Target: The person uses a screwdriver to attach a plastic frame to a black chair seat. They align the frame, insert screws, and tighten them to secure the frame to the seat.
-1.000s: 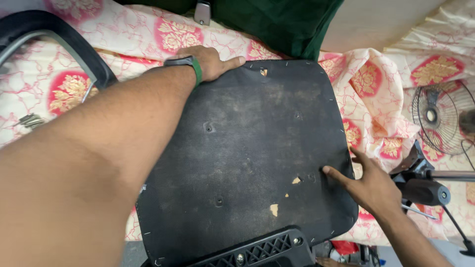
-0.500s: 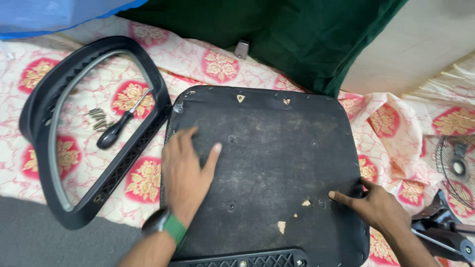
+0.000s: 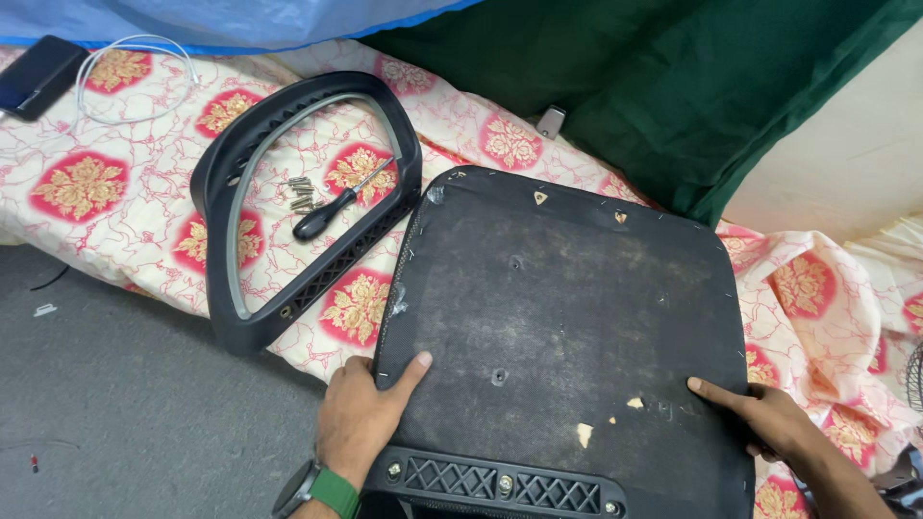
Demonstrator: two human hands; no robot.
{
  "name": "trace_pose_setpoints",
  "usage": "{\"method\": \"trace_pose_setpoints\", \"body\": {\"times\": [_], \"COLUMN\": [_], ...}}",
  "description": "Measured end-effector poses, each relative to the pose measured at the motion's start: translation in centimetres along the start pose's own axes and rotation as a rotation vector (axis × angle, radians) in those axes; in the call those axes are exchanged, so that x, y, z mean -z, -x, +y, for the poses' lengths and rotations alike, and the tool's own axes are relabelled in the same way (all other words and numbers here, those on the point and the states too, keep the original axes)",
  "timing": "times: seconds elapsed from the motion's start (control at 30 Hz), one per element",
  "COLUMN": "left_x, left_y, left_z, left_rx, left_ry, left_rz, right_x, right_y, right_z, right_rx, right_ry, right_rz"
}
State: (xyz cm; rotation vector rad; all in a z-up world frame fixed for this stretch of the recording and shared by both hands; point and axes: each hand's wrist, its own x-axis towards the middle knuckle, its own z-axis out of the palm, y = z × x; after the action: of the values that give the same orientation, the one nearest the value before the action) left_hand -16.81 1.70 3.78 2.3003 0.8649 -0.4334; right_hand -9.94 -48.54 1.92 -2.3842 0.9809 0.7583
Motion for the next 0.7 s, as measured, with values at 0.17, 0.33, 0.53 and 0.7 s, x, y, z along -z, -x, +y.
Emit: {"method": "trace_pose_setpoints", "body": {"times": [0.17, 0.33, 0.53, 0.7], "left_x": [1.5, 1.8, 2.1, 4.8], "left_y": [0.2, 0.2, -1.1, -4.2], "left_z": [2.2, 2.9, 2.0, 1.3], "left_rx": [0.08, 0.116, 0.015, -0.06], "left_ry": [-0.1, -0.102, -0.102, -0.155], "left_rz": [-0.12, -0.141, -0.038, -0.046], "right_x": [0.1, 0.8, 0.6, -0.6], "right_y": [0.2, 1.4, 3.1, 5.2], "right_z": [0.3, -0.1, -0.5, -0.1], "right_rx": [0.037, 0.066, 0.022, 0.037], "right_ry": [0.03, 0.003, 0.057, -0.019], "right_rz": [0.035, 0.09, 0.063, 0.045]}}
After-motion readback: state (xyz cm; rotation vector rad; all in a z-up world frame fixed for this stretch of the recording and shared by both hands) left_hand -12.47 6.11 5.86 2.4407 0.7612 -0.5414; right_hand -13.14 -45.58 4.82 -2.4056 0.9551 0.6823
